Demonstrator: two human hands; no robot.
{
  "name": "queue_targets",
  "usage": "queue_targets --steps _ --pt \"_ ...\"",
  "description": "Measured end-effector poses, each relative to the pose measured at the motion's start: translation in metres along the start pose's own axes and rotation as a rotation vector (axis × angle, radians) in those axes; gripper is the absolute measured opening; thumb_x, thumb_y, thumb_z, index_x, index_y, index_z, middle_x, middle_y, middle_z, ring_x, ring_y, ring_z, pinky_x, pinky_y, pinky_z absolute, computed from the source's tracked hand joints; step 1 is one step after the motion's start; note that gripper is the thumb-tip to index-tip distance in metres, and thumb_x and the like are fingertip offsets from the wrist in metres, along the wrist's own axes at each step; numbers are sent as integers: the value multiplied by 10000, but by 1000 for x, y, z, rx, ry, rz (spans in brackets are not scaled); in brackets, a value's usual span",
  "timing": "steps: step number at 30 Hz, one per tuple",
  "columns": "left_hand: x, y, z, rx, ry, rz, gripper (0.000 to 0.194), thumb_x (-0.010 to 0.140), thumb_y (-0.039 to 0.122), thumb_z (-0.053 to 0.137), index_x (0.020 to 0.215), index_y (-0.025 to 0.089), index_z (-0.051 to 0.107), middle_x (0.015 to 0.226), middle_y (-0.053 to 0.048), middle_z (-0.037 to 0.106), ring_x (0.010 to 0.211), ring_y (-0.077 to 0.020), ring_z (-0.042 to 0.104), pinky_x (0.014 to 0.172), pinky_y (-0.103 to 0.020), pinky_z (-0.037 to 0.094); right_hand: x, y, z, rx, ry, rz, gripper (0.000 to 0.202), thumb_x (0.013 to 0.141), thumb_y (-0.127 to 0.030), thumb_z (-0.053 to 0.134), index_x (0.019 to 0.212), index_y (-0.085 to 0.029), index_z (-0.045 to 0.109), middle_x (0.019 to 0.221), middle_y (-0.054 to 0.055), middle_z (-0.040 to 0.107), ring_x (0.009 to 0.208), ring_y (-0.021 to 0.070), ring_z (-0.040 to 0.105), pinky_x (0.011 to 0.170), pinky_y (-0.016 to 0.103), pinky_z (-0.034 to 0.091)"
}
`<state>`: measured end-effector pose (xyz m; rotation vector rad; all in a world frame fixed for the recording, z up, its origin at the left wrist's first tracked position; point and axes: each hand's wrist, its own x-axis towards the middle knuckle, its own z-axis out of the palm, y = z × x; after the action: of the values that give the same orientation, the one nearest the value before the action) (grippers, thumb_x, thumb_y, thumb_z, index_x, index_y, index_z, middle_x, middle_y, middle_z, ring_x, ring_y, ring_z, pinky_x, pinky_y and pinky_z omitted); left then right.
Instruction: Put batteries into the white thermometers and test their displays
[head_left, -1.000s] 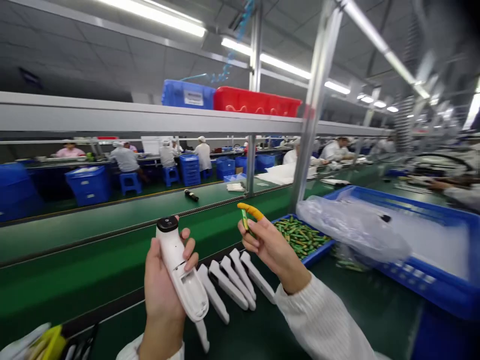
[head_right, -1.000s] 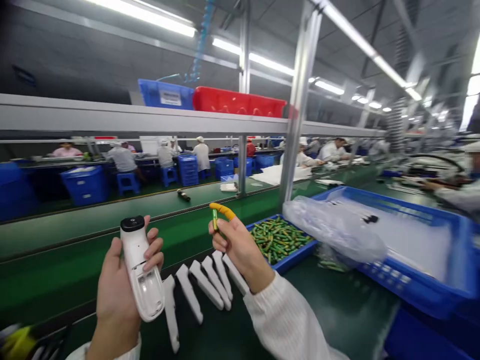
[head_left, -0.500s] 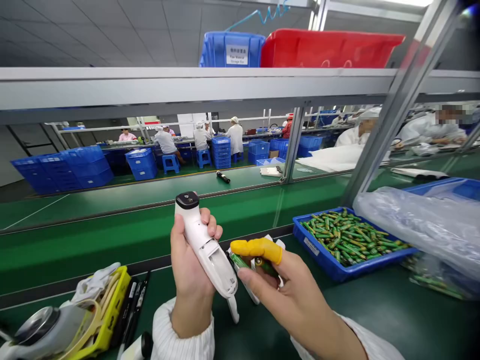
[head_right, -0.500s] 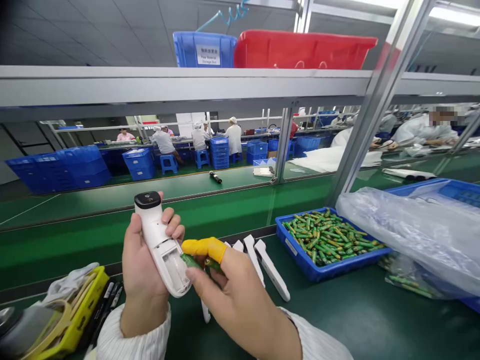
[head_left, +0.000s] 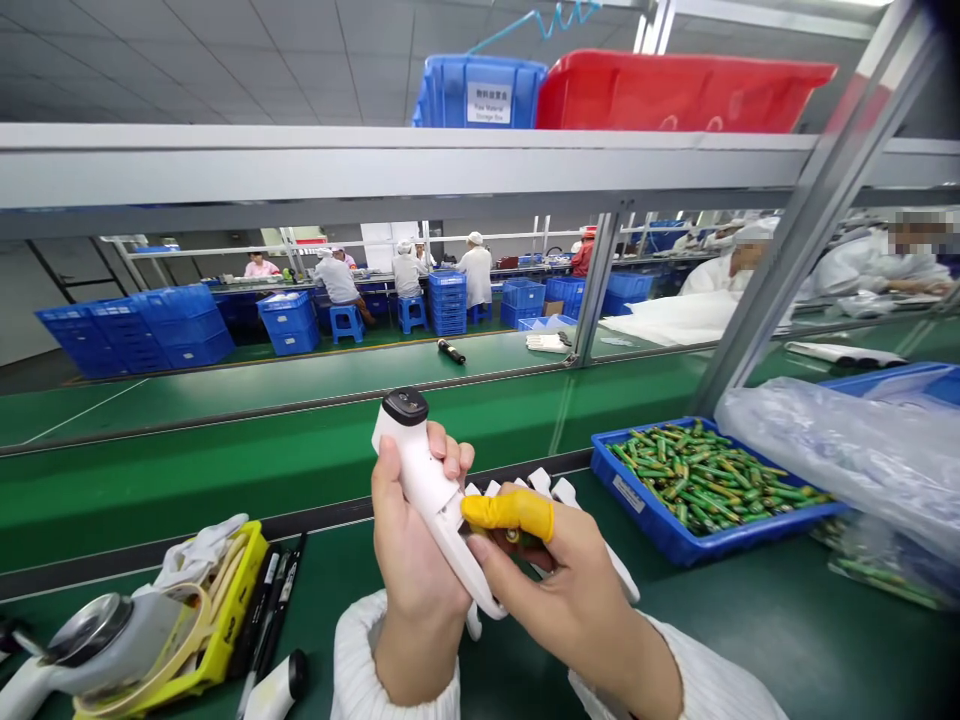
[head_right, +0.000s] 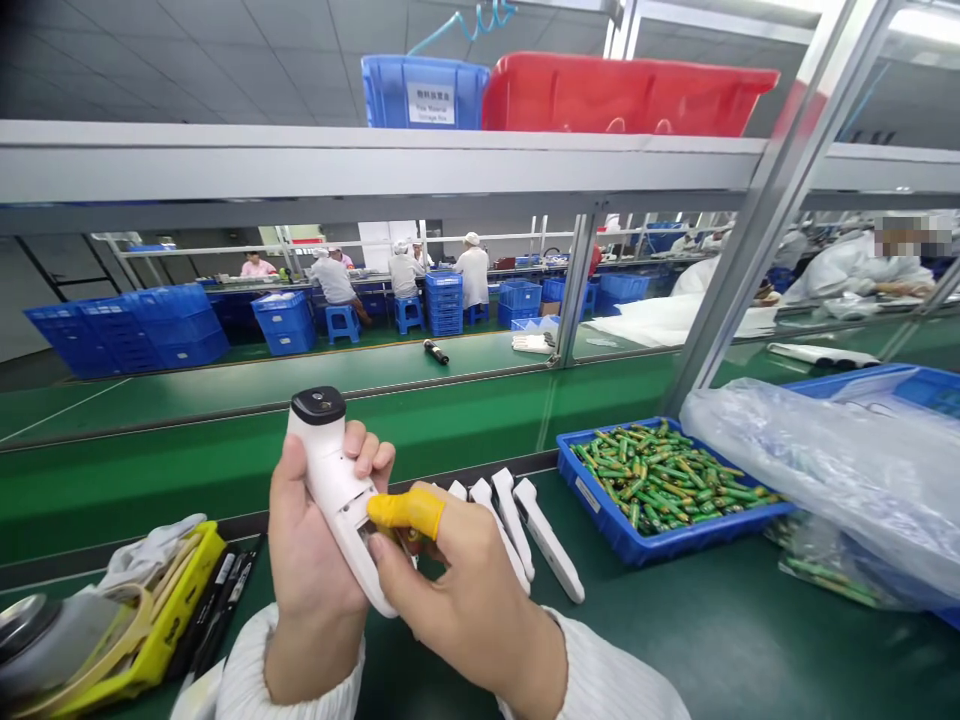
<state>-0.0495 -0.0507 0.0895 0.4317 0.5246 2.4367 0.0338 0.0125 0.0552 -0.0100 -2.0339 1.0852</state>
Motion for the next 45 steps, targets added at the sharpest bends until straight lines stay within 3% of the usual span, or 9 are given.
queue_targets --steps 8,13,20,27,30,34,37,42,45 --pt "12 18 -5 -106 -7 253 386 964 375 330 709 146 506 698 8 394 572 -77 416 606 -191 474 2 -5 -4 -284 -233 -245 221 949 -219 401 830 -189 586 654 29 569 574 156 506 529 279 408" --pt "12 18 -4 -78 -127 213 379 968 359 331 715 147 518 691 13 373 566 -76 399 597 -192 468 1 -13 -19 -214 -112 -215 190 985 -230 341 1072 -238 510 978 87 581 894 202 569 761 316 489" --pt "10 13 -3 -8 -143 285 364 963 350 331 751 144 544 694 6 383 571 -88 370 593 -201 462 0 -14 -27 -77 215 -200 54 896 -267 603 950 -259 601 813 24 560 730 166 548 633 270 464" --pt "10 17 -4 5 -141 364 383 959 369 334 739 146 554 680 5 394 563 -89 362 579 -191 449 0 -17 -11 -97 0 -296 65 876 -159 619 932 -191 609 838 39 607 787 164 560 699 281 471" --pt "9 17 -3 18 -208 333 340 942 380 403 747 151 563 688 5 411 565 -89 375 572 -192 440 3 -12 -7 -7 -94 -110 161 805 -279 724 860 -189 602 946 49 583 885 178 551 779 299 463" --pt "6 10 -1 32 -334 193 356 937 385 425 715 146 567 685 -1 438 576 -90 411 586 -199 437 4 -1 3 584 -269 413 436 662 -473 807 840 -195 523 757 -18 539 652 114 537 582 226 466" --pt "4 5 -4 127 -309 109 340 927 399 434 742 152 575 692 -6 472 597 -99 442 592 -206 435 5 5 8 795 -311 561 558 583 -510 839 868 -184 488 691 -38 530 561 89 510 497 193 424" --pt "11 9 -16 664 -24 149 250 827 435 611 846 193 555 689 24 524 579 -95 457 523 -180 393 8 3 0 391 -287 549 387 671 -399 799 813 -179 514 748 -19 551 684 126 527 581 222 417" --pt "16 14 -21 989 -12 168 321 847 490 569 980 198 566 715 13 555 576 -109 484 519 -197 397 13 0 -16 9 -350 420 180 814 -340 651 827 -186 559 776 1 585 711 150 530 643 266 402"
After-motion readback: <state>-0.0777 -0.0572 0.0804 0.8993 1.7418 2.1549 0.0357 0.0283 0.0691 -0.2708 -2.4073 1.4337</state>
